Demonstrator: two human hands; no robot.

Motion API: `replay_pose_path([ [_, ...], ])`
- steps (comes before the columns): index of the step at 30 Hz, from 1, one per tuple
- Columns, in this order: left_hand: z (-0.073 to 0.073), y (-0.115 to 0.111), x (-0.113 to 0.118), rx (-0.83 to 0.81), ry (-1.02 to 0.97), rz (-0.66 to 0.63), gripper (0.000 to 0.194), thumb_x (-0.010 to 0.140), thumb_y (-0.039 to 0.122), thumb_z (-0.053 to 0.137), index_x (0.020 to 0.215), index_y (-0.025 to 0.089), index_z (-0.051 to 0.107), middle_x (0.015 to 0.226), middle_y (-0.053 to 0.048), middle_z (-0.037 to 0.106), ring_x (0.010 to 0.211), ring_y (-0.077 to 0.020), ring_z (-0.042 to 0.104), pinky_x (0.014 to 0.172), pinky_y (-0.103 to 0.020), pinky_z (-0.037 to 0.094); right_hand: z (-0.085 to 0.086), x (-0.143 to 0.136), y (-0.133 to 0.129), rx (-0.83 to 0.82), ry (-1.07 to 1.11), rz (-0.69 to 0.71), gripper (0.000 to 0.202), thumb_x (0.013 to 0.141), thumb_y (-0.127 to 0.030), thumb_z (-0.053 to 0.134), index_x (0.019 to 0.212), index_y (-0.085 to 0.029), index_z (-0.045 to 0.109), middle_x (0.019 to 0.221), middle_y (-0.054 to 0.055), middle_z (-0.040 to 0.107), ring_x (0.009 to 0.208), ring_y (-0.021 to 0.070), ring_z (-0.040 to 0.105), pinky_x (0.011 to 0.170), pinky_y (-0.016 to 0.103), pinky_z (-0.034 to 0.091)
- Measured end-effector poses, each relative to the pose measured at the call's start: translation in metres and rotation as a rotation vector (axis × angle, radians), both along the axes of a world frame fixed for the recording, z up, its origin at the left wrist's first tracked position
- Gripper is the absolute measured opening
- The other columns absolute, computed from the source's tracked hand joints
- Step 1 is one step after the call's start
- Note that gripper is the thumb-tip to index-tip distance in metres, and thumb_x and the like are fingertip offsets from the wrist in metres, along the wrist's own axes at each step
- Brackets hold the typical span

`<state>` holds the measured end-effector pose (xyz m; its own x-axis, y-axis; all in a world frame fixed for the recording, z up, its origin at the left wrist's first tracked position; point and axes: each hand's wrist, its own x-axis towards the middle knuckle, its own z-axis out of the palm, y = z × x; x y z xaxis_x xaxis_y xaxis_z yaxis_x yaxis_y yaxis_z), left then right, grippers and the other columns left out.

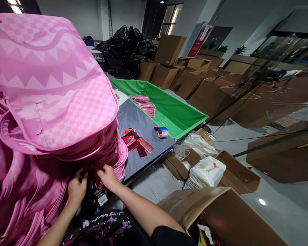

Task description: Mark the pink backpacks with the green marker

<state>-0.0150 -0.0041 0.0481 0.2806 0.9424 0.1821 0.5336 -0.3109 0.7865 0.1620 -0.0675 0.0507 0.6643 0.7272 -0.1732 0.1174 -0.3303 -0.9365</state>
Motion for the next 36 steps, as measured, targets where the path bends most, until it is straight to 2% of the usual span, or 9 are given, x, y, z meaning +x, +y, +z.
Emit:
replay_pose_path([
  [2,0.007,-0.012,0.01,0.147,-0.072,-0.009,0.028,0.088,0.039,0.054,0.099,0.018,0.068,0.103,-0.012,0.073,0.096,-0.0252,0.069,0.087,-0.037,0.053,-0.005,0.041,-0.01,-0.051,-0.071,-0.021,0.035,0.095,-0.038,0.061,0.122,-0.016,0.059,0.12,0.008,0.062,0.101,0.0218,0.064,0.085,0.041,0.057],
  [5,0.024,-0.031,0.048,0.242,-0.182,-0.224,0.019,0.092,0.028,0.055,0.102,0.022,0.069,0.098,-0.005,0.075,0.091,-0.0188,0.07,0.086,-0.03,0.054,-0.011,0.123,-0.017,-0.15,-0.193,-0.076,0.031,0.095,-0.036,0.06,0.118,-0.015,0.06,0.114,0.007,0.064,0.096,0.0189,0.065,0.082,0.039,0.057],
  [8,0.044,-0.041,0.112,0.058,-0.248,-0.494,0.021,0.093,0.022,0.051,0.104,0.023,0.068,0.102,-0.005,0.073,0.097,-0.0176,0.069,0.088,-0.029,0.053,-0.02,0.209,-0.013,-0.257,-0.349,-0.15,0.029,0.096,-0.036,0.06,0.116,-0.016,0.062,0.117,0.008,0.064,0.102,0.0204,0.064,0.088,0.042,0.055],
  [11,0.051,-0.038,0.188,-0.197,-0.283,-0.563,0.02,0.087,0.021,0.055,0.101,0.022,0.07,0.102,-0.006,0.072,0.096,-0.019,0.067,0.087,-0.031,0.052,-0.036,0.273,0.003,-0.336,-0.483,-0.142,0.028,0.096,-0.035,0.059,0.118,-0.018,0.062,0.125,0.009,0.061,0.111,0.0225,0.06,0.096,0.046,0.051],
  [16,0.019,-0.006,0.31,-0.393,-0.238,-0.414,0.025,0.085,0.018,0.059,0.108,0.019,0.068,0.092,-0.004,0.072,0.071,-0.0139,0.066,0.072,-0.027,0.053,-0.069,0.326,0.027,-0.417,-0.629,0.005,0.029,0.095,-0.035,0.06,0.119,-0.018,0.062,0.128,0.009,0.06,0.115,0.0239,0.058,0.1,0.049,0.048],
  [22,-0.033,0.041,0.418,-0.519,-0.196,-0.184,0.035,0.09,0.032,0.065,0.12,0.015,0.06,0.119,-0.009,0.065,0.103,-0.0203,0.065,0.092,-0.041,0.053,-0.088,0.352,0.022,-0.492,-0.751,0.18,0.028,0.095,-0.037,0.06,0.113,-0.016,0.063,0.117,0.007,0.064,0.107,0.022,0.061,0.096,0.047,0.05],
  [29,-0.061,0.063,0.466,-0.624,-0.13,-0.118,0.034,0.095,0.037,0.059,0.12,0.015,0.059,0.114,-0.008,0.064,0.096,-0.0179,0.064,0.083,-0.038,0.057,-0.083,0.364,0.002,-0.415,-0.888,0.336,0.012,0.094,-0.02,0.056,0.097,-0.019,0.068,0.093,0.003,0.069,0.103,0.0209,0.059,0.109,0.048,0.031],
  [33,-0.056,0.068,0.463,-0.592,-0.083,-0.091,0.035,0.095,0.038,0.058,0.122,0.015,0.058,0.116,-0.008,0.063,0.099,-0.0188,0.064,0.086,-0.04,0.057,-0.069,0.388,-0.027,-0.405,-0.935,0.239,0.025,0.088,-0.006,0.051,0.084,-0.021,0.07,0.079,0.008,0.07,0.094,0.0246,0.056,0.11,0.05,0.02],
  [36,-0.041,0.059,0.458,-0.486,-0.055,-0.113,0.045,0.093,0.032,0.06,0.134,0.015,0.049,0.132,-0.014,0.057,0.119,-0.0265,0.059,0.101,-0.05,0.048,-0.049,0.393,-0.044,-0.357,-0.979,0.114,0.025,0.089,-0.008,0.047,0.087,-0.019,0.07,0.081,0.009,0.07,0.092,0.0256,0.056,0.109,0.053,0.02],
])
